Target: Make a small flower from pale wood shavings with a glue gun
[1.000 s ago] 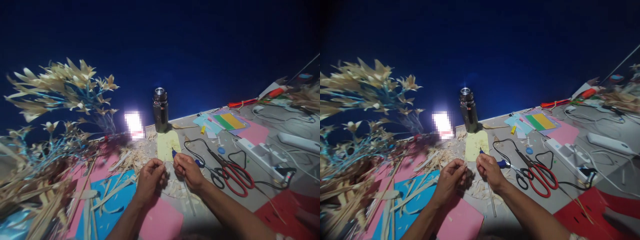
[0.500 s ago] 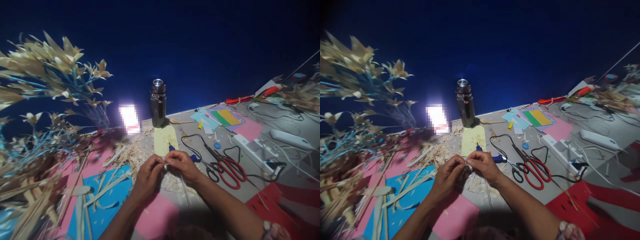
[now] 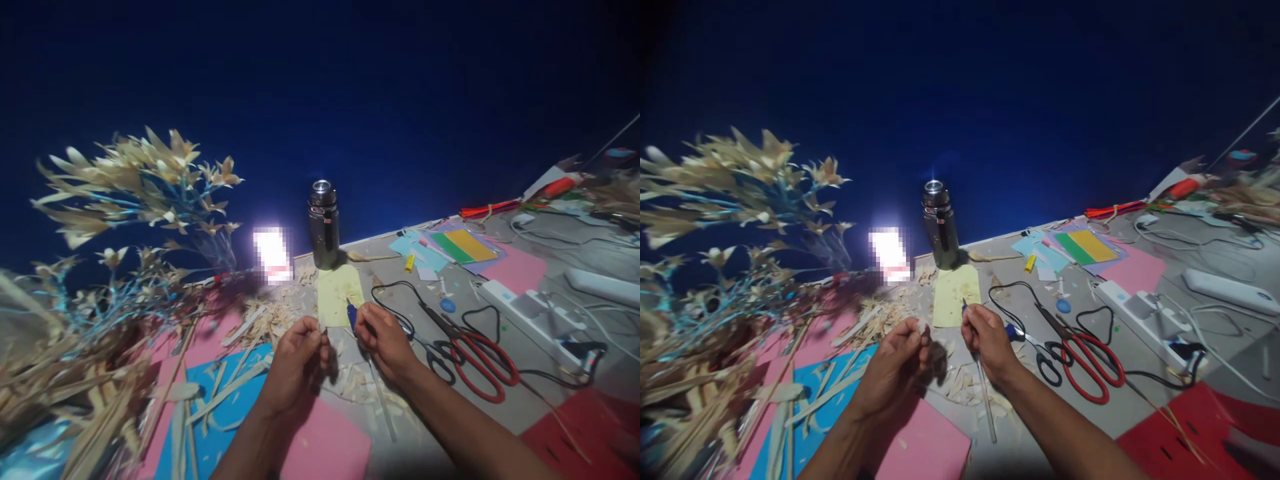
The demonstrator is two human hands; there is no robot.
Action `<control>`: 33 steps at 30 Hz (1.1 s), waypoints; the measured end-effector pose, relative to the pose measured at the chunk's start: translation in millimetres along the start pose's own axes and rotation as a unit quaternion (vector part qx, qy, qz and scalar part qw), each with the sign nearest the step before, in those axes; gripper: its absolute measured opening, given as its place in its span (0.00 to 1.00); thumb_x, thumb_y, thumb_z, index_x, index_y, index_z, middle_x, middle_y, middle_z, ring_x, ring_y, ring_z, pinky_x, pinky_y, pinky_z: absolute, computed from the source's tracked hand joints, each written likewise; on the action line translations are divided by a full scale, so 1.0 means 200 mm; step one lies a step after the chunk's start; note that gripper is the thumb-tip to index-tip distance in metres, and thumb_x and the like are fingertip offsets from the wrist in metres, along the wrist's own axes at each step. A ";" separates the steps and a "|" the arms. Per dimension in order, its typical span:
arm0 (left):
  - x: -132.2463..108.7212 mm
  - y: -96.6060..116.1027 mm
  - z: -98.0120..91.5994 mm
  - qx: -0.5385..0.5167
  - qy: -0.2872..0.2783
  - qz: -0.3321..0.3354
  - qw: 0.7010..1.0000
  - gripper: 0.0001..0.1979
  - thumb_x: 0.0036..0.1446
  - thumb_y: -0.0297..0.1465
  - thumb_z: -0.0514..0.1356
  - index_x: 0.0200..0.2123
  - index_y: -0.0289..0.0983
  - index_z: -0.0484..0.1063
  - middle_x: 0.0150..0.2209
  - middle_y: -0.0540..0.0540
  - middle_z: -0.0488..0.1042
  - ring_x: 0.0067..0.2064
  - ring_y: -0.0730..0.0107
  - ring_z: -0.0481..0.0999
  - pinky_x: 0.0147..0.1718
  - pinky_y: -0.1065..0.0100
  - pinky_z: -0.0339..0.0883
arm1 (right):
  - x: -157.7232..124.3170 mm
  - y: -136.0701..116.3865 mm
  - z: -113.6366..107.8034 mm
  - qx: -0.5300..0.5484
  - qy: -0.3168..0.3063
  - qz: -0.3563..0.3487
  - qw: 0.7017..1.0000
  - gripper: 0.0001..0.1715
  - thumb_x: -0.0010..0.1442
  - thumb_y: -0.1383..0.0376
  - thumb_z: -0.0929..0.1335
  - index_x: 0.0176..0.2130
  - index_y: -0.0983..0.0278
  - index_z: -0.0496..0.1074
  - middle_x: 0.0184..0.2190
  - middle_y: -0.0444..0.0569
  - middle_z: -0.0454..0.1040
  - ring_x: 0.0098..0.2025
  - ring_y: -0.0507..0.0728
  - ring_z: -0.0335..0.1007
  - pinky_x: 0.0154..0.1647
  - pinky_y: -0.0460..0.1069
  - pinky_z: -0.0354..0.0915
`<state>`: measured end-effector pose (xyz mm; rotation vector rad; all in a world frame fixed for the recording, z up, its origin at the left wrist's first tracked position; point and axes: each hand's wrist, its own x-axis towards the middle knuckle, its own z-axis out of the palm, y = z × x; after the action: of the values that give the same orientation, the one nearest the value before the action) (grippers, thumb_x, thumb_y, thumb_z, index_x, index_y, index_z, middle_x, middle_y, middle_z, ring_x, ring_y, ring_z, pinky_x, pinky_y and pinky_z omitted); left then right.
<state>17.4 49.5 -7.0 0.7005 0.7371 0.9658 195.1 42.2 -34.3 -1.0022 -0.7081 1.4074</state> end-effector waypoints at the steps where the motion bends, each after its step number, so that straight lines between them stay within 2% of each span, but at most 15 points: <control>1: -0.01 0.02 0.00 -0.033 -0.011 -0.009 0.999 0.17 0.49 0.35 0.75 0.33 0.37 0.70 0.25 0.53 0.70 0.24 0.78 0.66 0.24 0.75 0.59 | 0.00 0.00 0.00 -0.007 0.001 -0.003 1.000 0.24 0.57 0.47 0.72 0.26 0.63 0.66 0.14 0.36 0.60 0.16 0.45 0.44 0.18 0.43 0.42; 3: -0.03 0.04 -0.01 -0.080 -0.026 -0.013 0.996 0.16 0.49 0.33 0.75 0.32 0.36 0.70 0.26 0.53 0.69 0.24 0.79 0.65 0.24 0.75 0.60 | -0.01 0.00 0.00 -0.031 -0.008 -0.013 0.999 0.25 0.58 0.47 0.71 0.25 0.63 0.67 0.13 0.37 0.60 0.17 0.46 0.45 0.19 0.43 0.43; 8: -0.12 0.02 -0.05 -0.105 -0.005 -0.010 0.994 0.14 0.52 0.33 0.73 0.31 0.35 0.70 0.27 0.52 0.69 0.24 0.78 0.65 0.24 0.74 0.61 | -0.06 0.02 0.04 -0.119 -0.065 -0.009 0.991 0.17 0.57 0.54 0.74 0.32 0.66 0.78 0.24 0.48 0.77 0.19 0.47 0.52 0.19 0.43 0.50; 11: -0.16 0.01 -0.09 -0.096 0.024 0.000 0.995 0.14 0.53 0.35 0.72 0.32 0.37 0.70 0.24 0.52 0.68 0.24 0.75 0.65 0.24 0.72 0.62 | -0.09 0.06 0.06 -0.147 -0.076 0.022 0.986 0.13 0.50 0.59 0.77 0.27 0.65 0.77 0.23 0.47 0.77 0.20 0.50 0.61 0.22 0.46 0.60; 13: -0.18 0.01 -0.10 -0.088 0.035 0.001 0.996 0.15 0.52 0.36 0.73 0.32 0.37 0.70 0.23 0.52 0.69 0.23 0.74 0.65 0.23 0.71 0.61 | -0.10 0.05 0.06 -0.188 -0.103 0.028 0.976 0.12 0.48 0.60 0.78 0.24 0.64 0.76 0.22 0.46 0.76 0.22 0.52 0.66 0.24 0.46 0.61; 14: -0.19 0.02 -0.11 -0.086 0.039 0.001 0.996 0.15 0.51 0.35 0.73 0.32 0.38 0.70 0.23 0.51 0.69 0.23 0.74 0.66 0.23 0.71 0.61 | -0.10 0.04 0.06 -0.237 -0.145 0.032 0.960 0.10 0.50 0.61 0.77 0.25 0.64 0.78 0.22 0.46 0.77 0.22 0.52 0.67 0.24 0.46 0.60; 16: -0.21 0.04 -0.12 -0.091 0.043 0.001 0.995 0.15 0.50 0.36 0.74 0.31 0.38 0.70 0.22 0.51 0.69 0.22 0.74 0.65 0.22 0.71 0.60 | -0.06 -0.02 0.08 -0.392 -0.261 0.014 0.882 0.08 0.53 0.62 0.76 0.36 0.61 0.83 0.28 0.46 0.81 0.27 0.55 0.72 0.27 0.46 0.60; 17: -0.21 0.04 -0.12 -0.096 0.044 0.001 0.994 0.15 0.50 0.36 0.74 0.31 0.38 0.70 0.22 0.52 0.69 0.21 0.74 0.65 0.21 0.71 0.60 | -0.01 -0.06 0.09 -0.484 -0.257 -0.038 0.835 0.10 0.54 0.61 0.76 0.39 0.59 0.83 0.30 0.46 0.82 0.30 0.56 0.75 0.30 0.47 0.60; 18: -0.22 0.05 -0.13 -0.102 0.043 0.000 0.994 0.16 0.50 0.36 0.74 0.30 0.38 0.70 0.21 0.52 0.69 0.21 0.74 0.64 0.21 0.71 0.60 | 0.05 -0.10 0.12 -0.571 -0.226 -0.081 0.785 0.07 0.58 0.60 0.74 0.36 0.59 0.83 0.28 0.47 0.82 0.31 0.57 0.75 0.32 0.47 0.60; 19: -0.22 0.05 -0.14 -0.105 0.044 -0.001 0.994 0.16 0.49 0.36 0.74 0.29 0.38 0.70 0.21 0.52 0.69 0.20 0.74 0.64 0.20 0.71 0.60 | 0.12 -0.14 0.15 -0.645 -0.172 -0.106 0.737 0.11 0.63 0.61 0.71 0.32 0.60 0.83 0.28 0.48 0.82 0.32 0.57 0.76 0.32 0.48 0.59; 20: -0.22 0.04 -0.15 -0.106 0.045 -0.003 0.993 0.17 0.48 0.36 0.75 0.29 0.38 0.70 0.21 0.52 0.69 0.20 0.75 0.64 0.20 0.71 0.60 | 0.21 -0.17 0.18 -0.696 -0.135 -0.121 0.695 0.12 0.65 0.62 0.69 0.34 0.60 0.83 0.31 0.49 0.83 0.34 0.58 0.78 0.33 0.48 0.60; 23: -0.22 0.00 -0.18 -0.101 0.048 -0.006 0.994 0.18 0.45 0.37 0.76 0.28 0.38 0.70 0.21 0.52 0.70 0.19 0.76 0.64 0.19 0.72 0.59 | 0.49 -0.18 0.30 -0.727 -0.078 -0.128 0.670 0.13 0.66 0.66 0.68 0.47 0.60 0.80 0.41 0.53 0.84 0.44 0.61 0.79 0.39 0.48 0.63; 26: -0.20 -0.04 -0.23 -0.093 0.041 0.003 0.995 0.19 0.46 0.39 0.76 0.28 0.38 0.69 0.20 0.51 0.71 0.18 0.76 0.64 0.18 0.72 0.59 | 0.70 -0.12 0.40 -0.744 -0.078 -0.125 0.652 0.12 0.69 0.63 0.66 0.44 0.60 0.80 0.43 0.52 0.83 0.48 0.60 0.78 0.44 0.49 0.66; 29: -0.18 -0.07 -0.28 -0.084 0.035 0.010 0.996 0.19 0.48 0.41 0.74 0.28 0.38 0.69 0.18 0.51 0.70 0.16 0.76 0.64 0.18 0.72 0.59 | 0.82 -0.06 0.48 -0.762 -0.080 -0.116 0.632 0.13 0.71 0.61 0.67 0.51 0.63 0.76 0.49 0.54 0.78 0.49 0.60 0.76 0.50 0.55 0.71; 33: -0.17 -0.07 -0.32 -0.090 0.058 0.002 0.994 0.20 0.46 0.41 0.76 0.29 0.38 0.70 0.20 0.50 0.73 0.17 0.76 0.67 0.18 0.74 0.56 | 0.91 -0.02 0.51 -0.776 -0.102 -0.102 0.614 0.19 0.69 0.59 0.69 0.57 0.64 0.70 0.55 0.54 0.72 0.51 0.61 0.74 0.50 0.60 0.74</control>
<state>-39.9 26.2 -47.3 0.4923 0.7403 1.0692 120.6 236.7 -14.6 -1.9168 -2.3050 0.3584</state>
